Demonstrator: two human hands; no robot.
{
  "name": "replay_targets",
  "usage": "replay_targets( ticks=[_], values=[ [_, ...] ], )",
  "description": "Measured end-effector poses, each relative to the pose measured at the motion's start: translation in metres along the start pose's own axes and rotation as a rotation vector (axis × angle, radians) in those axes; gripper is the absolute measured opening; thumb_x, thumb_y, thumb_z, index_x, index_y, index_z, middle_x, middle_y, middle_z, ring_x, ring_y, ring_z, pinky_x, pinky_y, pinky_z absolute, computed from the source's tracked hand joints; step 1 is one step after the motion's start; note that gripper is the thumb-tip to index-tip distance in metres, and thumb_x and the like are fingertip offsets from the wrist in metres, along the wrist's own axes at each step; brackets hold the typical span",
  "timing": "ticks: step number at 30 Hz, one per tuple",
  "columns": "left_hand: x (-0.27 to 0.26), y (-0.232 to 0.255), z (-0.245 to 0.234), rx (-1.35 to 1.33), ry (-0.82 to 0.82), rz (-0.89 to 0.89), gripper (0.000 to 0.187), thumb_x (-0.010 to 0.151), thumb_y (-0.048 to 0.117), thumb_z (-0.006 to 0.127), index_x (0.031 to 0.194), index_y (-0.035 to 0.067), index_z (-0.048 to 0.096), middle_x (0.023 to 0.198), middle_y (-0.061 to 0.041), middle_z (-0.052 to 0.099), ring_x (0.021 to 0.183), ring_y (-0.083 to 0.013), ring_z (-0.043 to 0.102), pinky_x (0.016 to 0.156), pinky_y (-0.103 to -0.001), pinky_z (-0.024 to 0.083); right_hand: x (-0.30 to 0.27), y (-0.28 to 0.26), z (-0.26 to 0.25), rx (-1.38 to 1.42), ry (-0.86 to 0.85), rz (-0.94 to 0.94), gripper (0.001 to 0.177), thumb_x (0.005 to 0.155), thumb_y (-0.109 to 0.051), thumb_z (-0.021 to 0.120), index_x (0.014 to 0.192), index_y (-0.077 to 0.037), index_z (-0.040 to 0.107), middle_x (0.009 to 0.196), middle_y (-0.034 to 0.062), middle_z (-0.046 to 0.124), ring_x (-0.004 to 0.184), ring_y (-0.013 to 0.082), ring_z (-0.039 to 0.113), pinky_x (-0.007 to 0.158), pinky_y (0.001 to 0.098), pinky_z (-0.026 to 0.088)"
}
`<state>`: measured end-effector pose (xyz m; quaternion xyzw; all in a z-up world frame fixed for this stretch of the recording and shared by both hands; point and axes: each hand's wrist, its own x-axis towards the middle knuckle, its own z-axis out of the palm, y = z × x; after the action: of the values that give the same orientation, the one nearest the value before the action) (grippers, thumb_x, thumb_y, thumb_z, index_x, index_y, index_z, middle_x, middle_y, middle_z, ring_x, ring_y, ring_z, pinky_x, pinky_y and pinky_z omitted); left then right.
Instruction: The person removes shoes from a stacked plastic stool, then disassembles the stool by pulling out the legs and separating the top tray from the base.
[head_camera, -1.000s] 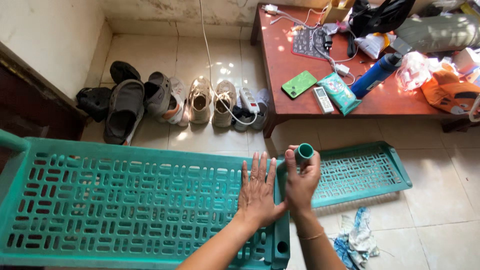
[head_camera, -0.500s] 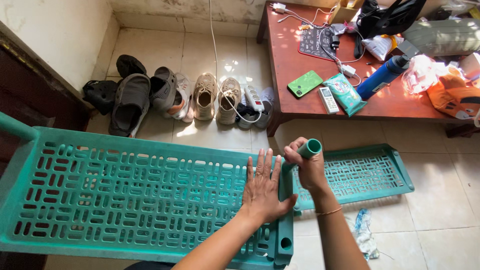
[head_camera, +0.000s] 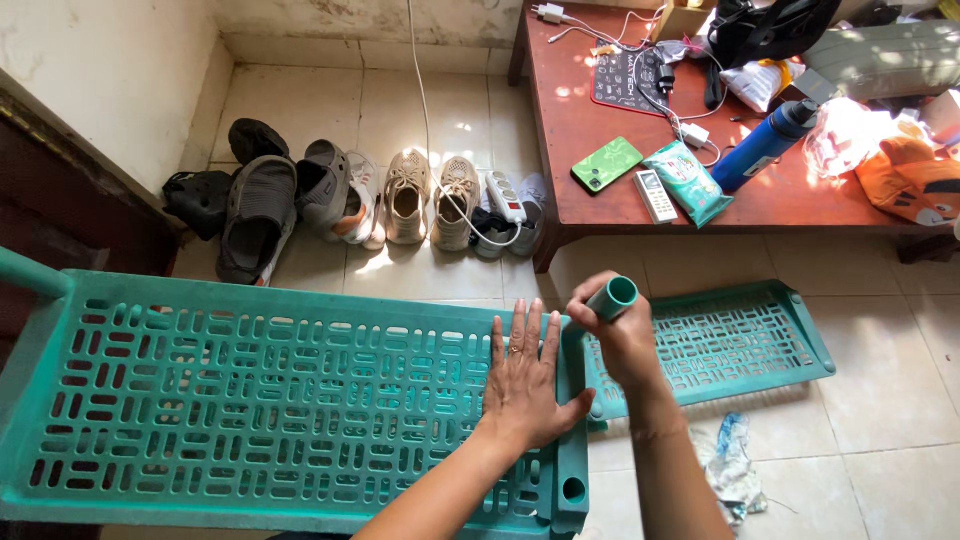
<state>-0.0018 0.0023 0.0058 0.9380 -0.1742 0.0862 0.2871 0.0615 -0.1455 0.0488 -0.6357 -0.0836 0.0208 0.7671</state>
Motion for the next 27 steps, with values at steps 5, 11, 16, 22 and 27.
replay_targets(
  ticks=[5,11,16,22,27],
  values=[
    [-0.002,0.002,-0.004,0.021,-0.117,-0.025,0.119,0.070,0.058,0.074,0.158,-0.003,0.022,0.166,-0.029,0.012,0.156,-0.0423,0.000,0.122,-0.058,-0.006,-0.028,0.025,0.049,-0.134,0.532,-0.325,0.008,0.098,-0.011,0.067,0.102,-0.010,0.060,0.091,-0.0027,0.066,0.085,0.0045,0.063,0.077,0.0192,0.052],
    [-0.003,0.002,-0.005,-0.016,-0.111,-0.019,0.119,0.072,0.060,0.073,0.158,-0.004,0.022,0.165,-0.029,0.011,0.156,-0.0426,-0.002,0.122,-0.059,-0.008,-0.005,0.033,0.049,-0.229,0.608,-0.356,0.031,0.101,-0.006,0.075,0.077,-0.004,0.055,0.071,-0.0010,0.056,0.064,0.0056,0.048,0.059,0.0229,0.038],
    [-0.005,-0.001,0.004,-0.031,0.004,0.003,0.112,0.080,0.066,0.064,0.158,-0.004,0.025,0.166,-0.029,0.015,0.157,-0.0425,0.000,0.123,-0.059,-0.006,0.005,0.010,0.014,0.093,0.247,-0.203,0.030,0.097,-0.005,0.067,0.072,-0.007,0.051,0.060,0.0006,0.050,0.051,0.0093,0.045,0.052,0.0261,0.039],
    [-0.006,0.000,0.005,0.007,0.026,0.019,0.108,0.082,0.063,0.063,0.157,-0.006,0.026,0.165,-0.030,0.016,0.157,-0.0432,0.001,0.123,-0.059,-0.006,0.012,-0.019,0.001,0.165,0.117,-0.199,0.030,0.098,-0.004,0.062,0.073,-0.009,0.048,0.058,0.0022,0.046,0.050,0.0123,0.042,0.051,0.0281,0.039],
    [-0.006,0.001,0.003,-0.003,0.023,0.013,0.109,0.080,0.062,0.065,0.156,-0.006,0.027,0.164,-0.030,0.017,0.156,-0.0429,0.002,0.122,-0.059,-0.006,0.005,-0.032,-0.008,0.252,0.123,-0.194,0.032,0.102,-0.013,0.060,0.073,-0.011,0.047,0.059,0.0006,0.042,0.053,0.0127,0.042,0.061,0.0320,0.043]
  ],
)
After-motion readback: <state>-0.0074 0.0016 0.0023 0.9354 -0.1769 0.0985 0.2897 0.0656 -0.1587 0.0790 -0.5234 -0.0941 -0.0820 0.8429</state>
